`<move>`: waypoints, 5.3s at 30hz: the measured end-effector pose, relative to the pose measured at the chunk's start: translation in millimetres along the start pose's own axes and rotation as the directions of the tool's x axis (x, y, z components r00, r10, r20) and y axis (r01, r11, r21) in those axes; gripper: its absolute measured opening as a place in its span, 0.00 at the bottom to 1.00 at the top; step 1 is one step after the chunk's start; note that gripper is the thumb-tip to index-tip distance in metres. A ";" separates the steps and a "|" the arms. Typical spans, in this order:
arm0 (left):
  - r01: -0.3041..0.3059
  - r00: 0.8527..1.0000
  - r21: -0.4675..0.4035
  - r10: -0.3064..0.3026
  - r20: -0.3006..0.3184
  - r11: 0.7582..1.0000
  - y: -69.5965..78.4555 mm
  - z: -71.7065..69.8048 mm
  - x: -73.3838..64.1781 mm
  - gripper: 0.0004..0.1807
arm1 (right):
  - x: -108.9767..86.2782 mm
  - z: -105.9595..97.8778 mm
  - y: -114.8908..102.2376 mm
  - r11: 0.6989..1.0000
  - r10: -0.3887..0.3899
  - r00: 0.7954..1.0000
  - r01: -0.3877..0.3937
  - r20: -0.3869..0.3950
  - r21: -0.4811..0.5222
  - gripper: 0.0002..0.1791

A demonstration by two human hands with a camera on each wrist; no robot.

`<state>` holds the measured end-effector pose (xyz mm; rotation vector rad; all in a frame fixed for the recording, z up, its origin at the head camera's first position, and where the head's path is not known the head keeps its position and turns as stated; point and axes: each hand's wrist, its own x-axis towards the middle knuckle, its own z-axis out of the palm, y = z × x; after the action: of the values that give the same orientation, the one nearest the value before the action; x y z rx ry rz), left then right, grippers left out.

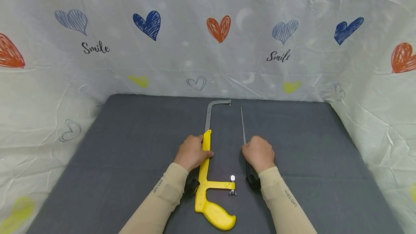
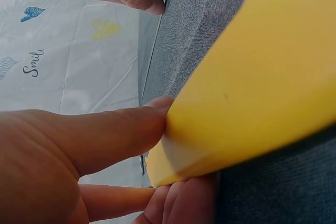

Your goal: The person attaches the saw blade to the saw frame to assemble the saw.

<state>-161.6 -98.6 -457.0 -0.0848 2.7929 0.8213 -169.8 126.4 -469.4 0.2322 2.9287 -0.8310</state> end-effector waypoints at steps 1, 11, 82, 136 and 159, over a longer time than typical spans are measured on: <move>0.000 1.000 -0.001 0.000 0.000 1.000 -0.5 0.0 0.2 0.44 | 0.3 0.0 0.0 1.000 0.002 1.000 -0.002 0.003 0.002 0.29; -0.001 1.000 0.001 0.001 0.000 1.000 0.1 1.0 -0.3 0.44 | -1.0 -0.2 -0.2 0.998 -0.004 1.000 0.002 -0.024 -0.059 0.27; -0.014 1.000 -0.004 0.014 0.009 1.000 0.6 0.0 1.0 0.44 | 10.8 4.2 -3.3 0.904 -0.092 0.975 -0.003 0.201 0.427 0.10; -0.003 1.000 0.028 0.002 0.014 1.000 0.7 -0.8 -2.5 0.44 | 9.5 12.9 -3.1 0.927 -0.091 0.974 0.006 0.209 0.375 0.16; 0.018 0.999 0.037 -0.020 0.046 0.999 6.3 -3.8 -2.1 0.46 | 7.1 6.7 -4.8 0.959 -0.076 0.983 0.026 0.169 0.283 0.14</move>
<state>-161.1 -95.4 -450.0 -0.0850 2.7583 0.7569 -177.3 119.8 -473.6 0.0943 2.6552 -1.2078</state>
